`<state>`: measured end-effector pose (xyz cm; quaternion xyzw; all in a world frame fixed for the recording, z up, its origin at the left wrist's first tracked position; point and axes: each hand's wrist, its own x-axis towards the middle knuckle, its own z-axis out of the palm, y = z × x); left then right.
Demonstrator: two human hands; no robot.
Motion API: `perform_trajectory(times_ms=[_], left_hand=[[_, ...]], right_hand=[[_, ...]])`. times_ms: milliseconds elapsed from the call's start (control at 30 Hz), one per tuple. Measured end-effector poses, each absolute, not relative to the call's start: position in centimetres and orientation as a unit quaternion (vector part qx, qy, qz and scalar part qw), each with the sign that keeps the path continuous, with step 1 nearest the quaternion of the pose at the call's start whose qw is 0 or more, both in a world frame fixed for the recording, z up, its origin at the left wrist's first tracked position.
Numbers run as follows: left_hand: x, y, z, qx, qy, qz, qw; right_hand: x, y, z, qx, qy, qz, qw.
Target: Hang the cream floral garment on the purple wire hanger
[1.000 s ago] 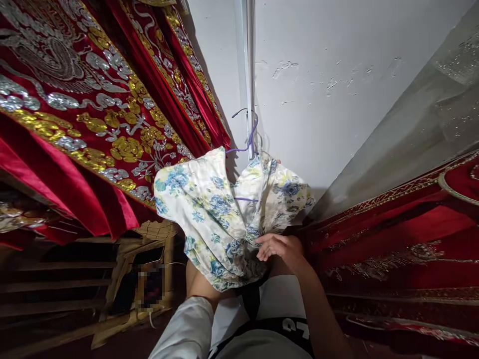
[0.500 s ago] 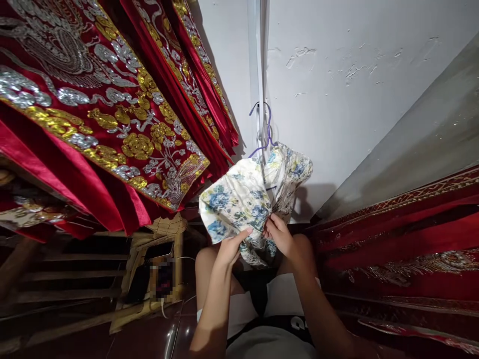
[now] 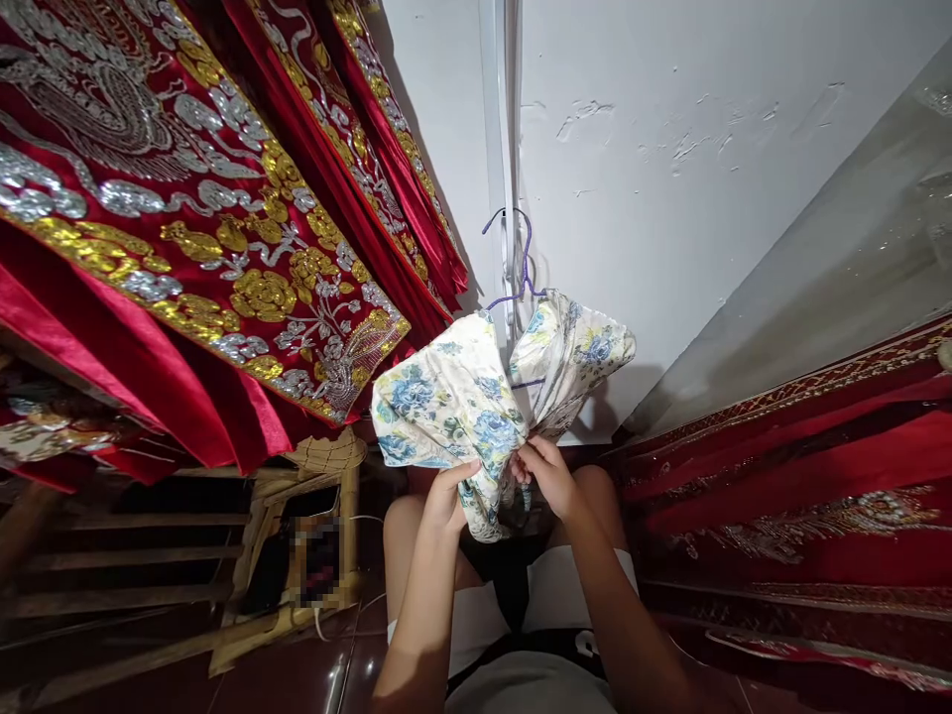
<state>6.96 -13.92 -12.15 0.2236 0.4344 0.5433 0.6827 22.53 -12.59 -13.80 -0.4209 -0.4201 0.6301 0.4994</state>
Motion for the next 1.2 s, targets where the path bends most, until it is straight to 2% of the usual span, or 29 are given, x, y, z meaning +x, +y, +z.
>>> perform_trajectory(times_ms=[100,167,233,300,367,400,533,667,833,1033,1200], left_hand=[[6.5,-13.3,-13.0,0.193,0.421,0.532,0.708],[6.0,-12.7,-13.8,0.188,0.445,0.574,0.662],[5.7,-12.4,-14.8,0.188,0.500,0.644,0.548],[6.1,-12.6,-15.8,0.212,0.562,0.704,0.379],[7.0,-13.3,-16.8,0.294,0.586,0.715,0.242],[7.7,-13.7,-17.2,0.359,0.578,0.701,0.215],[10.3,-14.6,-18.1,0.579,0.489,0.578,0.303],[11.2,-14.0,-18.0,0.609,0.463,0.530,0.367],[10.6,-13.4,-19.0,0.630,0.449,0.497,0.394],[9.8,-12.7,-21.1,0.638,0.448,0.445,0.440],[8.7,-11.2,-18.2,0.705,0.418,0.406,0.404]], right_hand=[[22.7,-13.3,-13.4,-0.397,-0.362,0.660,0.525],[23.1,-13.7,-13.3,-0.403,-0.345,0.655,0.537],[23.8,-14.1,-13.4,-0.419,-0.350,0.643,0.537],[24.3,-14.4,-13.6,-0.434,-0.367,0.631,0.528],[24.6,-14.6,-13.7,-0.445,-0.392,0.621,0.512],[24.5,-14.7,-13.7,-0.446,-0.409,0.618,0.502],[23.9,-14.7,-13.6,-0.434,-0.477,0.611,0.459],[24.1,-14.2,-12.8,-0.441,-0.484,0.611,0.445],[25.5,-11.1,-8.4,-0.462,-0.460,0.555,0.516],[24.1,-6.5,-1.0,-0.408,-0.453,0.500,0.614],[23.0,-6.4,0.0,-0.377,-0.472,0.493,0.627]])
